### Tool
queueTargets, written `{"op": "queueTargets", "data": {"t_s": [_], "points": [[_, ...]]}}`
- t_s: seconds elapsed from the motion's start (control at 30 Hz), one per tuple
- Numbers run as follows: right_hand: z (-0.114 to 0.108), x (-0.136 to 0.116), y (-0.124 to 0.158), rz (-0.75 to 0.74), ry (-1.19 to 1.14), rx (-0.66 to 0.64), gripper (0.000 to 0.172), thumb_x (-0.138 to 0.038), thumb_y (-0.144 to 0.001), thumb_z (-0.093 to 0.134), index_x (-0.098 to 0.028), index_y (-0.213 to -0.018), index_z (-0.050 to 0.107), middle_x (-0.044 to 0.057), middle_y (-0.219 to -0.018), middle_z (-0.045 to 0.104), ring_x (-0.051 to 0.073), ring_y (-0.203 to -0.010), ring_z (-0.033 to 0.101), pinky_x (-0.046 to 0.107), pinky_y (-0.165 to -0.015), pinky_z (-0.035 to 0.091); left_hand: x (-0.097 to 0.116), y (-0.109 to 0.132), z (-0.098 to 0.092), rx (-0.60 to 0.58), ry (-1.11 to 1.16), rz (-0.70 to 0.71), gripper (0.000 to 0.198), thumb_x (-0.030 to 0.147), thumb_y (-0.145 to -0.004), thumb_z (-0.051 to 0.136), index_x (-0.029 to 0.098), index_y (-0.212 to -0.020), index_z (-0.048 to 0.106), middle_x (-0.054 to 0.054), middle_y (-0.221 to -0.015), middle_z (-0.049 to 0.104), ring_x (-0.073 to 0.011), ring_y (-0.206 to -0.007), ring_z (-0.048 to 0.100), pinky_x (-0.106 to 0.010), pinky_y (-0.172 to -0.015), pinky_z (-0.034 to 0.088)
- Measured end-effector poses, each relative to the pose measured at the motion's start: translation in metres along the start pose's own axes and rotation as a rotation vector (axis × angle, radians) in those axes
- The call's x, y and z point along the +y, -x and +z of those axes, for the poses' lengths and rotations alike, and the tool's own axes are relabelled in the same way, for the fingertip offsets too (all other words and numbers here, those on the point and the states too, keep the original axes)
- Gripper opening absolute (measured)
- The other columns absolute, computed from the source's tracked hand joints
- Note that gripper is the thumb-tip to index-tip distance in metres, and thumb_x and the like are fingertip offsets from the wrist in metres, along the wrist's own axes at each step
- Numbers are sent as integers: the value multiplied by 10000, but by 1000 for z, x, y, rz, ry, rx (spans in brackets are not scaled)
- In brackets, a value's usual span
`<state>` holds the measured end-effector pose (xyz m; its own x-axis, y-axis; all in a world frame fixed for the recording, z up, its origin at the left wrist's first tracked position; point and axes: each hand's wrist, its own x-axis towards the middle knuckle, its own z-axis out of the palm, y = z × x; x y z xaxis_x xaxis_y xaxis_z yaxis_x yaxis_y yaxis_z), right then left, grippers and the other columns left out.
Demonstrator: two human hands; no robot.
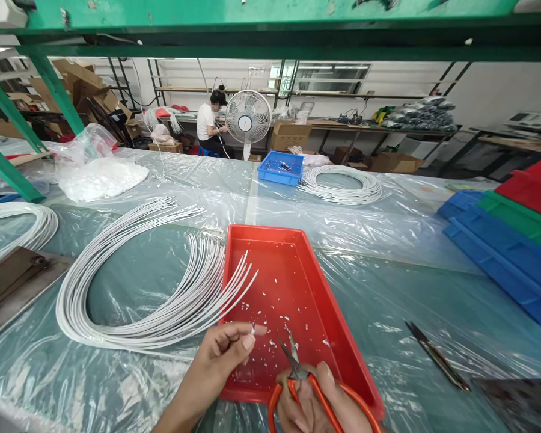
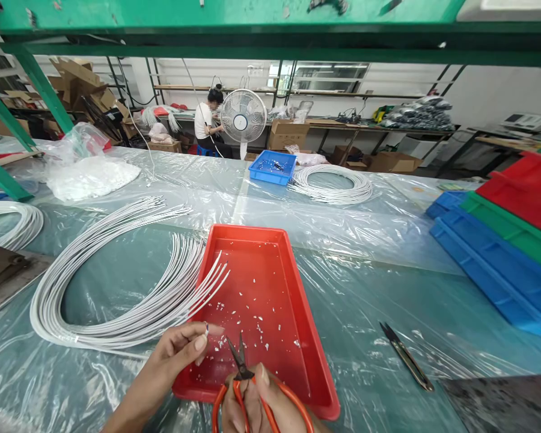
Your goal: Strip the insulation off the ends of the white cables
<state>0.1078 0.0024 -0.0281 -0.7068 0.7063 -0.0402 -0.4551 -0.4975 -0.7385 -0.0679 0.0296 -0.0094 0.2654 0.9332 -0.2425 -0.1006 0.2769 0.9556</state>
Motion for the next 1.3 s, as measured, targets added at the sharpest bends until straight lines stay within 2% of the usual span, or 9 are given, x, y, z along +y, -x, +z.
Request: {"op": "queueTargets", "data": {"t_s": [0.1, 0.27, 0.37, 0.5, 0.57, 0.8, 1.03, 1.17, 1.3], "points": [[0, 6, -1, 12, 81, 4, 569, -721, -737, 414, -172, -588, 447, -23, -502, 411, 72, -410, 369, 181, -401, 275, 4, 0, -2, -104, 19, -29, 329, 388, -714, 676, 156, -944, 714, 0, -656, 553, -97, -609, 443, -197, -577, 337], [-3, 18, -5, 5, 290, 174, 584, -712, -783, 315, -174, -611, 466, -5, -535, 462, 93, -416, 431, 215, -427, 364, 7, -1, -2, -228, 103, -49, 266, 358, -699, 695, 120, -808, 742, -38, -651, 638, -116, -604, 514, -218, -607, 372], [-5, 12, -8, -45, 616, 420, 533, -647, -824, 320, -173, -635, 476, -7, -550, 474, 103, -428, 458, 218, -430, 375, 5, -1, -1, -207, 108, -33, 214, 323, -721, 683, 131, -792, 742, -42, -664, 661, -118, -636, 538, -213, -635, 379], [-6, -1, -7, -166, 1404, 850, 336, -488, -781, 543, -196, -638, 461, -40, -528, 447, 109, -461, 413, 209, -448, 311, 2, -4, 0, -98, 87, 0, 190, 304, -716, 692, 137, -803, 709, 3, -601, 609, -78, -554, 471, -180, -550, 331], [-6, -4, -5, -258, 1571, 927, 266, -434, -793, 550, -200, -679, 498, -34, -546, 481, 115, -467, 428, 213, -456, 321, 1, -6, 0, -74, 61, 9, 195, 314, -720, 685, 127, -776, 681, 18, -534, 572, -76, -509, 450, -185, -525, 312], [9, -11, -10, -400, 1187, 815, 152, -328, -817, 558, -182, -787, 585, 15, -706, 603, 138, -628, 569, 200, -589, 451, 5, 2, 0, -117, -78, 56, 275, 334, -799, 588, 106, -669, 667, 20, -481, 496, -85, -480, 398, -213, -512, 274], [17, -33, -29, -227, 667, 579, 140, -284, -759, 649, -165, -696, 612, -35, -603, 592, 85, -553, 506, 158, -522, 389, 7, 7, -1, -173, -119, 77, 299, 345, -834, 535, 101, -811, 706, 41, -464, 412, -82, -466, 340, -217, -493, 240], [18, -35, -35, -174, 587, 496, 156, -266, -753, 657, -145, -673, 600, -38, -557, 571, 64, -491, 430, 162, -472, 334, 7, 9, -2, -198, -94, 68, 289, 341, -833, 541, 117, -891, 715, 44, -478, 399, -77, -466, 330, -209, -479, 238], [17, -29, -33, -193, 684, 591, 239, -371, -784, 597, -154, -692, 559, -16, -589, 555, 91, -510, 454, 191, -475, 367, 7, 13, 2, -86, -120, 86, 273, 351, -805, 574, 131, -853, 729, 14, -543, 476, -83, -505, 335, -204, -485, 262]]}}
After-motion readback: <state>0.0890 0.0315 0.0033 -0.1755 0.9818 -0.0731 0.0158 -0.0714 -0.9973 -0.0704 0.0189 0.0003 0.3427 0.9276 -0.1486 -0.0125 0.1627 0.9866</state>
